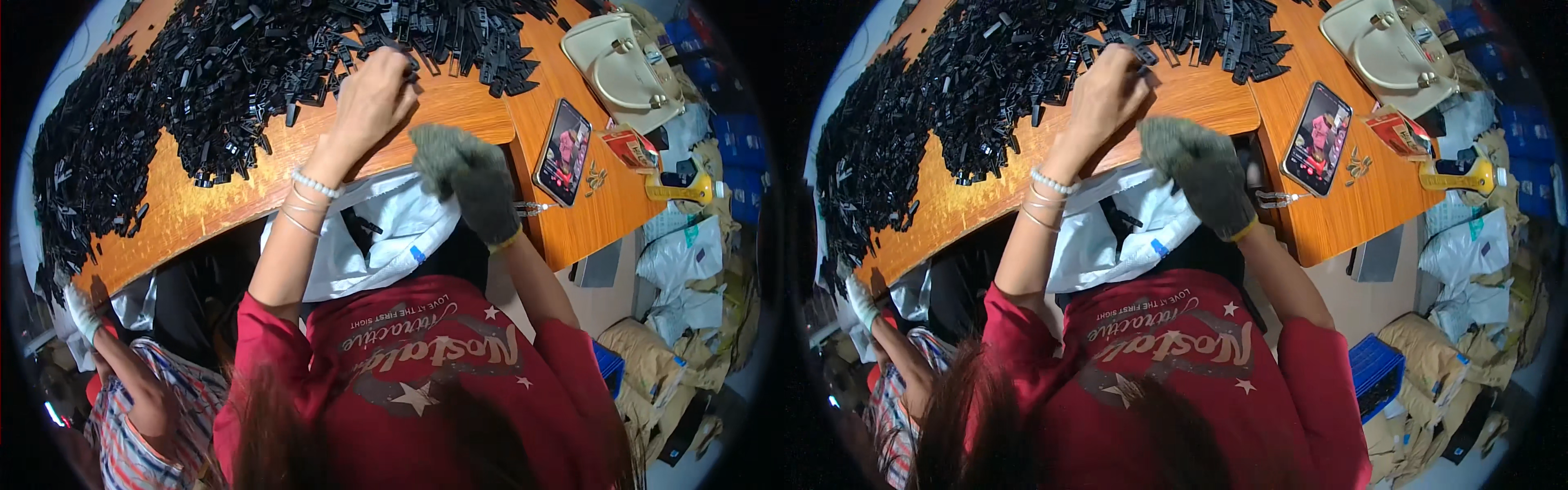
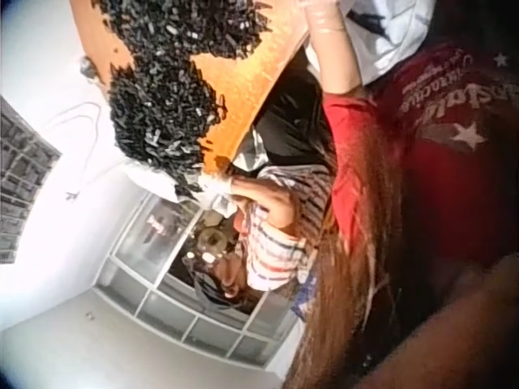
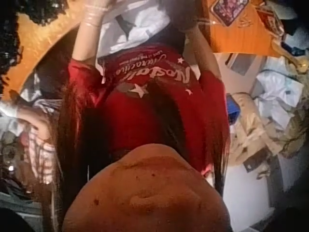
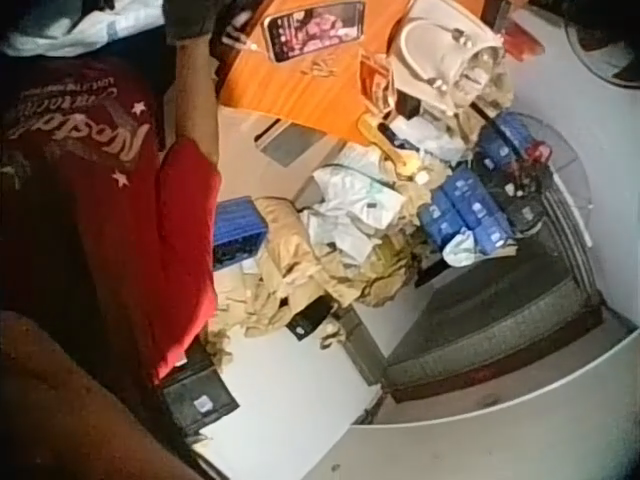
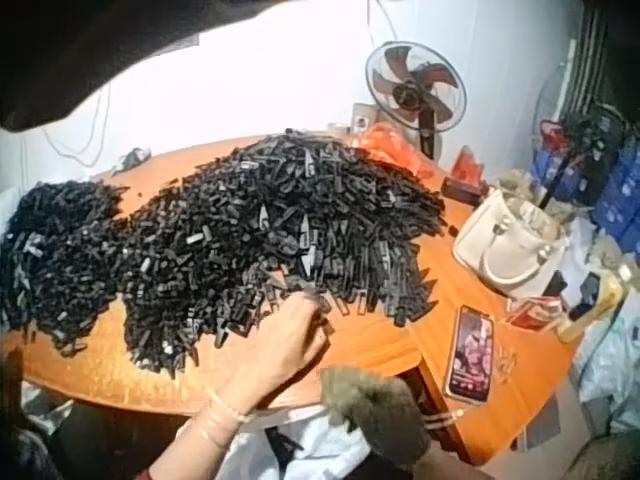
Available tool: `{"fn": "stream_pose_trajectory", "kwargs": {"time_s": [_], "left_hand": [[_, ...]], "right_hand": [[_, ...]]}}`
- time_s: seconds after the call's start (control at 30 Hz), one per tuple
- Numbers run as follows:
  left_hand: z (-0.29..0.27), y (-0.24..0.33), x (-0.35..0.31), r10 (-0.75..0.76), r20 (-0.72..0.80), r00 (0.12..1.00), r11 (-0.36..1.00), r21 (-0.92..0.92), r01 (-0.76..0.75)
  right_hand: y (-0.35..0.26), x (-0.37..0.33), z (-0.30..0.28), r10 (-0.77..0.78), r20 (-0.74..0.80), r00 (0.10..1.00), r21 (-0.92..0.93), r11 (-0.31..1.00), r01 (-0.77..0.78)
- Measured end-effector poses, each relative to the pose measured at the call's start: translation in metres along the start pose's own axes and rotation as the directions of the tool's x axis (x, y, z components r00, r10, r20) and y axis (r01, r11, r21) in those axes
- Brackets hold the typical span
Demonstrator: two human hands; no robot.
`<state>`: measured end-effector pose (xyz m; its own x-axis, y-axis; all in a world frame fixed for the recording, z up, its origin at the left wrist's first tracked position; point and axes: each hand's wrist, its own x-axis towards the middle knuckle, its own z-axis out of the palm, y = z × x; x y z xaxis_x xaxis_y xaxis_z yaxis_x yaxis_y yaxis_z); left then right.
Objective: Assembling small black plastic components by manually inserting metal clips into them at a workbench.
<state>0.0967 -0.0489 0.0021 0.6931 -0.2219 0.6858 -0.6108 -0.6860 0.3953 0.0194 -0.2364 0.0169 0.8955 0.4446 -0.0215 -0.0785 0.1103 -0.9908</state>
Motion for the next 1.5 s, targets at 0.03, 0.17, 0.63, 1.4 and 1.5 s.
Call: {"fn": "stream_pose_trajectory", "kwargs": {"time_s": [0.03, 0.17, 0.63, 1.4, 1.5], "left_hand": [[0.001, -0.003, -0.007, -0.09, -0.043, 0.995, 0.995, -0.035, 0.089], [-0.006, 0.008, -0.015, -0.211, -0.247, 0.946, 0.968, -0.188, 0.167], [-0.055, 0.03, -0.068, -0.36, -0.225, 0.906, 0.926, 0.035, 0.376], [-0.046, 0.021, -0.068, -0.404, 0.165, 0.9, 0.831, -0.345, 0.436], [-0.047, 0.018, -0.072, -0.37, 0.129, 0.92, 0.845, -0.366, 0.391]], "right_hand": [[0.007, 0.012, 0.0, -0.002, 0.0, 1.0, 0.005, 1.0, 0.002], [0.011, 0.039, 0.007, 0.043, 0.111, 0.993, 0.512, 0.854, -0.094], [-0.005, 0.02, 0.003, -0.123, -0.159, 0.98, -0.119, 0.987, 0.104], [-0.033, 0.049, -0.014, -0.047, 0.559, 0.828, -0.828, 0.022, 0.56], [-0.062, 0.053, 0.014, 0.16, 0.301, 0.94, -0.952, 0.101, 0.288]]}}
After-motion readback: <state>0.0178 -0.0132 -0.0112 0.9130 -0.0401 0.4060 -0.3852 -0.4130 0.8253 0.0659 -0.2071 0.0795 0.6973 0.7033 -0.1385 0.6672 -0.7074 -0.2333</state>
